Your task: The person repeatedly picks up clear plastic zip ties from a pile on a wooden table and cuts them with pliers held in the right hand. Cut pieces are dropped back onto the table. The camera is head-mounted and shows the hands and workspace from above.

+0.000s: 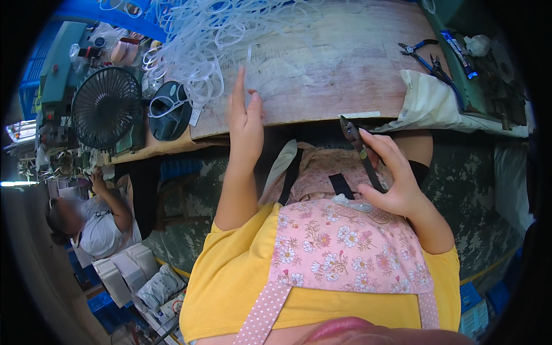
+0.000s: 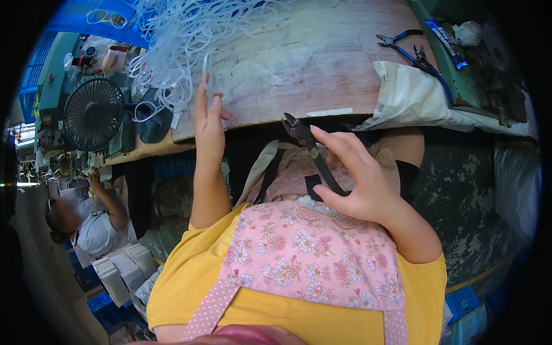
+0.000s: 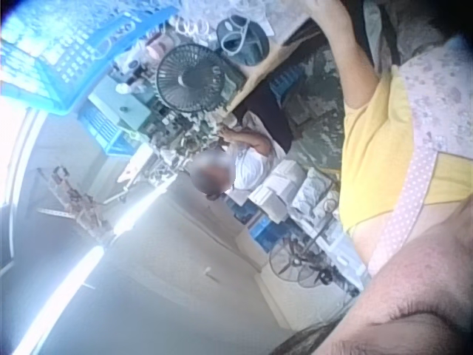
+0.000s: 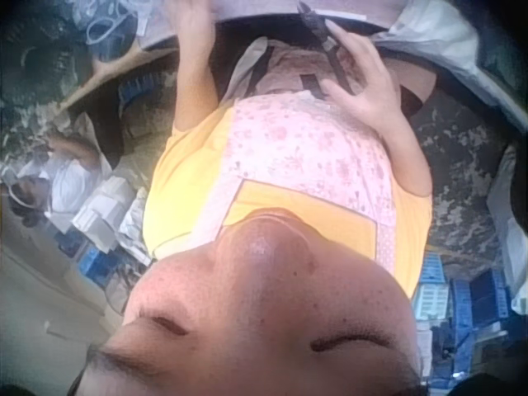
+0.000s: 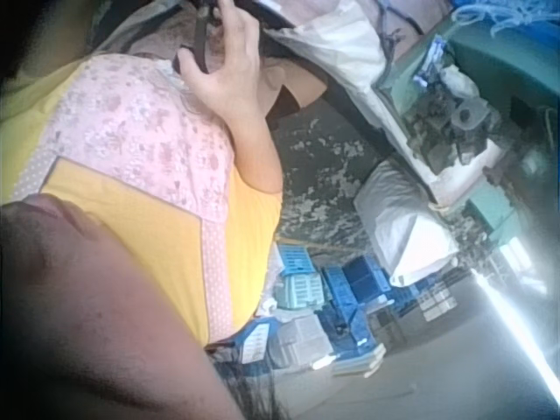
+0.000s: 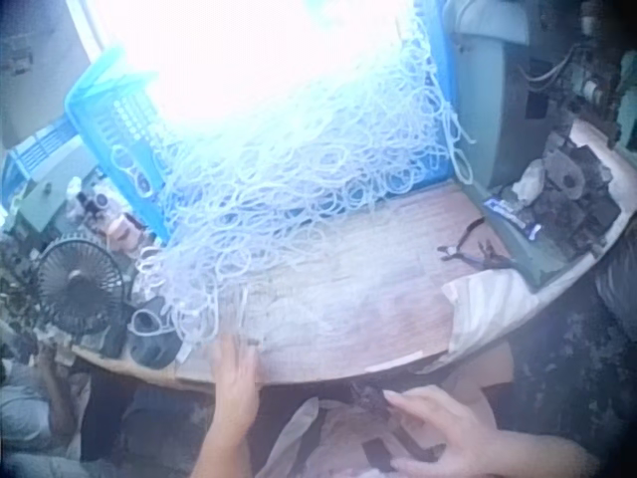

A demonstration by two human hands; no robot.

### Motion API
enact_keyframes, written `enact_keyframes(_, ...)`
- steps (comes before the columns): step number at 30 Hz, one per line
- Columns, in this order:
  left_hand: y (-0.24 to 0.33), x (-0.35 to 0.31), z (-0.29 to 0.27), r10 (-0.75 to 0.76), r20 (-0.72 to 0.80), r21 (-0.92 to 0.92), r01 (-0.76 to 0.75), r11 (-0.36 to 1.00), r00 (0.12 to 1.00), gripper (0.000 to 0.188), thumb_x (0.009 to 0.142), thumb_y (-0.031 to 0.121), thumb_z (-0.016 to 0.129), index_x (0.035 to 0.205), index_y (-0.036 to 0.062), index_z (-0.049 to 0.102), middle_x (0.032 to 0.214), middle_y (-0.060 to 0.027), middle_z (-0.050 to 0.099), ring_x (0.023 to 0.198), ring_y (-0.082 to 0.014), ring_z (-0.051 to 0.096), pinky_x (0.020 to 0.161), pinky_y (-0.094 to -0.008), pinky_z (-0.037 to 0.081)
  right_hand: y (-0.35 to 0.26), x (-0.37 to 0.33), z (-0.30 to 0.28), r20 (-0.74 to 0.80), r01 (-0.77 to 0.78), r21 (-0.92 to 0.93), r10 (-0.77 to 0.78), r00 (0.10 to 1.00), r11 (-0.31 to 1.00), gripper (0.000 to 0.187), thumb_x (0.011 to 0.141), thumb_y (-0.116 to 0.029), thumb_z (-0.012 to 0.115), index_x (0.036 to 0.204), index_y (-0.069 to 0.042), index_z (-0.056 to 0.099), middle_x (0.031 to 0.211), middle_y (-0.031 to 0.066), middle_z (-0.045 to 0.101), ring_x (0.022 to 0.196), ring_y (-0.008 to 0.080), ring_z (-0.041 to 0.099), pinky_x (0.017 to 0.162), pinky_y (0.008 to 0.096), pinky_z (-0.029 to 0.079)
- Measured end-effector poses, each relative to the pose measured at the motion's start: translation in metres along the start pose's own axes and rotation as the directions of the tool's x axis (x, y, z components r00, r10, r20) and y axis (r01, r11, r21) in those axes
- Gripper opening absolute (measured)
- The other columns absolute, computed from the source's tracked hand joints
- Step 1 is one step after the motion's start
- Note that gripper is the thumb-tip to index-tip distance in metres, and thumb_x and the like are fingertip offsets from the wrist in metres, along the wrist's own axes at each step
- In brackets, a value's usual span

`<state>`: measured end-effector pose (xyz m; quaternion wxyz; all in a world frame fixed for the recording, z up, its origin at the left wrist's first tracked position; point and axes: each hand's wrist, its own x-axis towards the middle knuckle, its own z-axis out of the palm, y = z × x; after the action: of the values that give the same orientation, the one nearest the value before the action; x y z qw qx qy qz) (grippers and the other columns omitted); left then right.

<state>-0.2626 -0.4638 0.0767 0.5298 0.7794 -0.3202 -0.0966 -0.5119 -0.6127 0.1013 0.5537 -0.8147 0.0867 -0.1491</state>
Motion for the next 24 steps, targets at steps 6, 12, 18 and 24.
enact_keyframes(6, 0.035, -0.022, 0.028, -0.115, 0.321, -0.907, 0.340, 0.250, 0.940, 0.063, 0.092, 0.025, 0.039, 0.151, 0.0112, 0.023, 0.101, -0.0093, 0.053, 0.071, -0.0149, 0.050, 0.086, -0.0392, 0.048, 0.001, 0.010, 0.012, 0.020, 0.169, -0.402, -0.176, 0.984, 0.900, 0.069, 0.064, -0.012, 0.076, 0.130, -0.013, 0.057, 0.112, 0.0134, 0.054, 0.089, 0.0282, 0.057, 0.076, 0.0343, 0.047)
enact_keyframes(12, 0.046, -0.028, 0.043, -0.101, 0.248, -0.956, 0.260, 0.132, 0.963, 0.064, 0.091, 0.027, 0.041, 0.151, 0.0144, 0.024, 0.092, -0.0056, 0.049, 0.076, -0.0151, 0.049, 0.090, -0.0375, 0.044, -0.005, 0.011, 0.014, 0.074, 0.249, -0.553, -0.251, 0.965, 0.795, 0.069, 0.063, -0.013, 0.076, 0.129, -0.017, 0.058, 0.108, 0.0137, 0.052, 0.084, 0.0287, 0.054, 0.074, 0.0392, 0.045)
enact_keyframes(18, 0.050, -0.031, 0.044, -0.082, 0.145, -0.967, 0.159, 0.198, 0.986, 0.065, 0.090, 0.028, 0.041, 0.151, 0.0130, 0.024, 0.091, -0.0055, 0.047, 0.074, -0.0144, 0.048, 0.086, -0.0362, 0.045, -0.011, 0.007, 0.015, 0.062, 0.219, -0.544, -0.222, 0.973, 0.810, 0.064, 0.064, -0.012, 0.076, 0.126, -0.017, 0.061, 0.107, 0.0133, 0.054, 0.081, 0.0274, 0.056, 0.071, 0.0381, 0.046)
enact_keyframes(24, 0.053, -0.035, 0.046, -0.052, 0.106, -0.969, 0.115, 0.219, 0.993, 0.065, 0.090, 0.029, 0.041, 0.151, 0.0121, 0.024, 0.091, -0.0059, 0.047, 0.073, -0.0133, 0.046, 0.083, -0.0344, 0.045, -0.005, 0.004, 0.017, 0.098, 0.222, -0.510, -0.199, 0.975, 0.831, 0.076, 0.061, -0.012, 0.076, 0.134, -0.019, 0.054, 0.105, 0.0135, 0.051, 0.083, 0.0289, 0.054, 0.073, 0.0384, 0.048)
